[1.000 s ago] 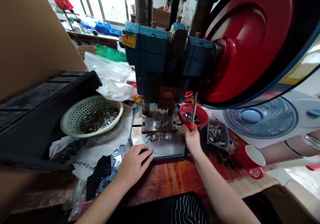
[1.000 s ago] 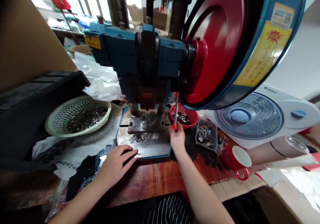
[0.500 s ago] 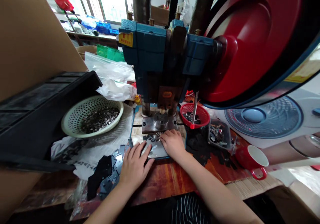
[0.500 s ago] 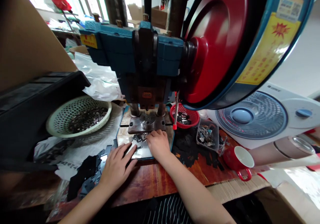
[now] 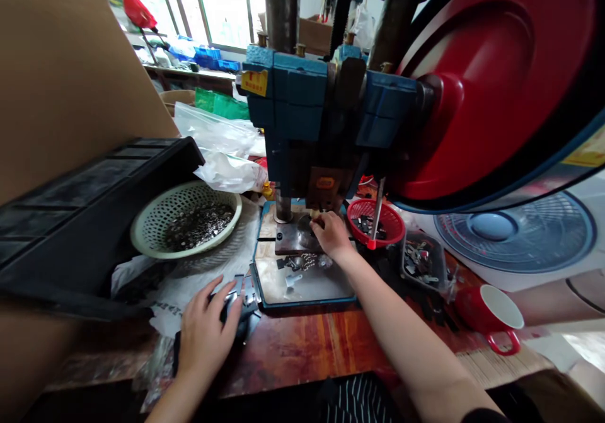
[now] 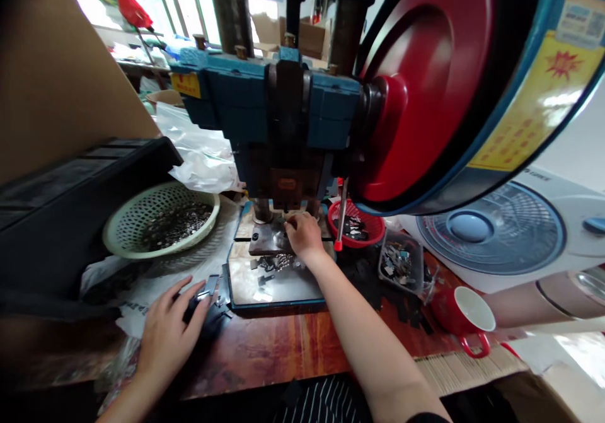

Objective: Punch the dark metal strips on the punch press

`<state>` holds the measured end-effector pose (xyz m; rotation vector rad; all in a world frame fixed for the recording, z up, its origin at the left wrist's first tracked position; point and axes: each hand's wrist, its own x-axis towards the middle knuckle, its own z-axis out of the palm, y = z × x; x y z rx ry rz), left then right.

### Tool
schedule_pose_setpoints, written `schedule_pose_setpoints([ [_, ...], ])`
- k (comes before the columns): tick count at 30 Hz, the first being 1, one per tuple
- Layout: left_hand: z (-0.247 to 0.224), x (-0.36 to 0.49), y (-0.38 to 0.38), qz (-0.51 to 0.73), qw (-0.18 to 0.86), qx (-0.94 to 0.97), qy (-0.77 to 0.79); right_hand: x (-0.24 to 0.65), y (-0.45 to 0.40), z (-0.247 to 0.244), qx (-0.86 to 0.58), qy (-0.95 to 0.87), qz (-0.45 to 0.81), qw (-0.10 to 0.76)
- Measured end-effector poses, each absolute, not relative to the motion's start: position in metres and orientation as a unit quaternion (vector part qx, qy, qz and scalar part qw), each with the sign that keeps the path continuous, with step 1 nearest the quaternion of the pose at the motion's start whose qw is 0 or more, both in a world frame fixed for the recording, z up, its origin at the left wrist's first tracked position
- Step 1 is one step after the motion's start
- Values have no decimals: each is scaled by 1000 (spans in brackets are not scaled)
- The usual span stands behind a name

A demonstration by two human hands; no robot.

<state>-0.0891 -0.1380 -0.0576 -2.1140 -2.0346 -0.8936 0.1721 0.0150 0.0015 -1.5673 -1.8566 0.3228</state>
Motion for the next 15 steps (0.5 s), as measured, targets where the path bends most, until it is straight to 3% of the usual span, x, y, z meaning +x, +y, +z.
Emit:
schedule_pose_setpoints([
  [7,-76,-140,-166,-253,-10,-637,-728,175,23,-9,-571,-688,193,404],
  [15,-70,-130,-142,-196,-31,-649,-734,178,19,-15,-558,-651,228,461],
])
